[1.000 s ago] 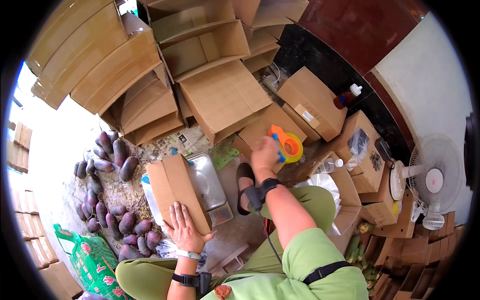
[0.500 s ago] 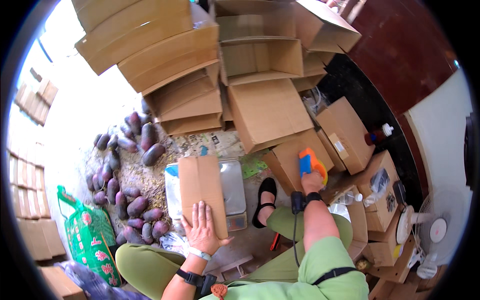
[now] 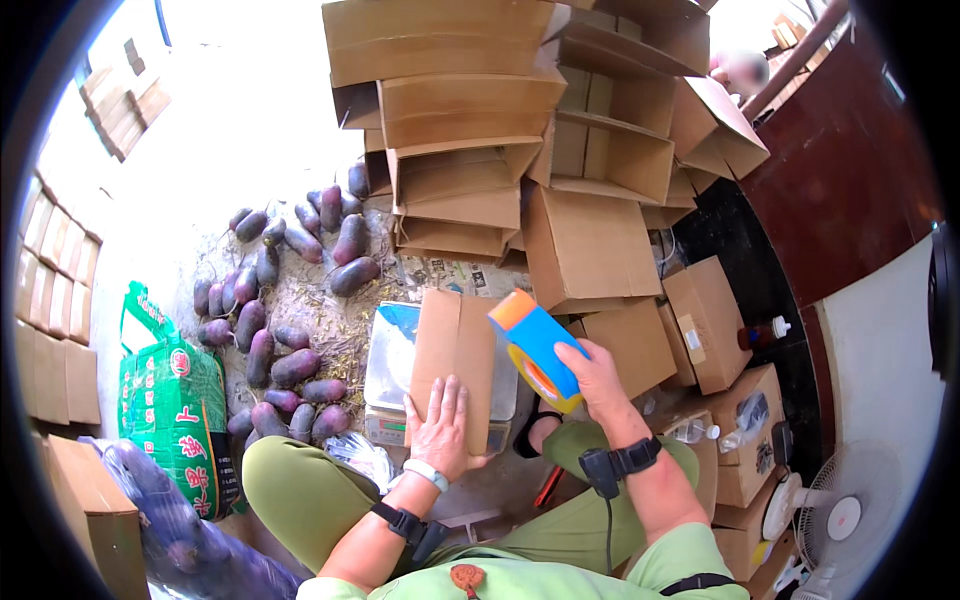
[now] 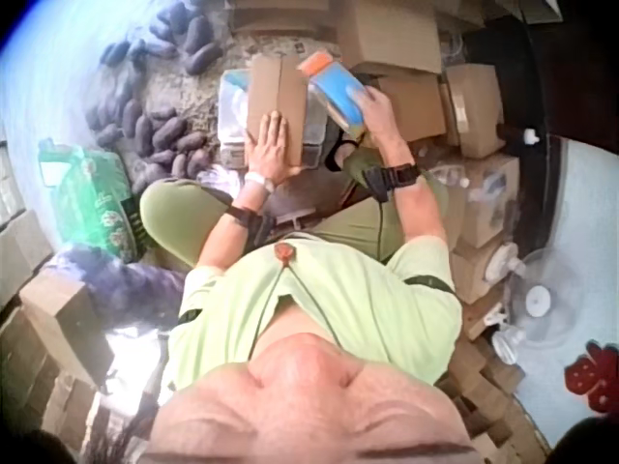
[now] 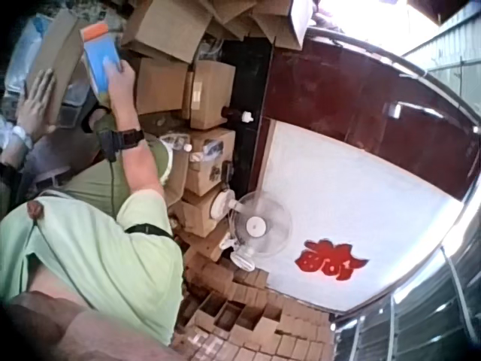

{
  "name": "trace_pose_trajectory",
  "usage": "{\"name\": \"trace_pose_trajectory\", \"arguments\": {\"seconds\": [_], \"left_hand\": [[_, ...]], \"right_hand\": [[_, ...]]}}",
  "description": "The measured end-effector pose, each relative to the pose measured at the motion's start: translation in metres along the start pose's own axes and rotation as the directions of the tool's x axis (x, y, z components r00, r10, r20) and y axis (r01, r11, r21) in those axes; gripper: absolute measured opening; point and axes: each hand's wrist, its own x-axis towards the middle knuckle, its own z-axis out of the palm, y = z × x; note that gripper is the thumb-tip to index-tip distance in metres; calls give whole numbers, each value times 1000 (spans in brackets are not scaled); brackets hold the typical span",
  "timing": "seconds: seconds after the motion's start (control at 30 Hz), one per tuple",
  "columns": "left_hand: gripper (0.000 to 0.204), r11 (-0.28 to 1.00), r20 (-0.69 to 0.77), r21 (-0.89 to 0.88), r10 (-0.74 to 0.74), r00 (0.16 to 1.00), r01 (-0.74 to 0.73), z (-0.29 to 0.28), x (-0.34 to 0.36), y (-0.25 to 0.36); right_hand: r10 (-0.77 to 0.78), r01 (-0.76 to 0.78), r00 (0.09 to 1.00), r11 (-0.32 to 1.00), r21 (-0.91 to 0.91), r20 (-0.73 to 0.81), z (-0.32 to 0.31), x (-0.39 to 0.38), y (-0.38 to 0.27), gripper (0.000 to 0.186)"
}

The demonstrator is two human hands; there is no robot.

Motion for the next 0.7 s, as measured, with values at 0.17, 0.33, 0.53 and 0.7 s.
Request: {"name": "trace_pose_trajectory", "arguments": {"seconds": [0.17, 0.33, 0.53, 0.7], "left_hand": [[117, 999, 42, 50, 15, 999, -17, -11, -5, -9], [114, 997, 43, 64, 39, 998, -42, -11, -7, -13], [69, 953, -316, -301, -67, 946, -33, -25, 4, -31], [55, -237, 271, -958, -567, 778, 162, -51, 42, -84]], "right_hand": [[-22, 35, 953, 999, -40, 302, 52, 30, -35, 43], [17, 67, 903, 982, -178, 430, 77, 59, -24, 44], [107, 9, 865, 974, -228, 491, 63, 70, -30, 47], [134, 2, 851, 966, -258, 508, 62, 74, -31, 49]]}}
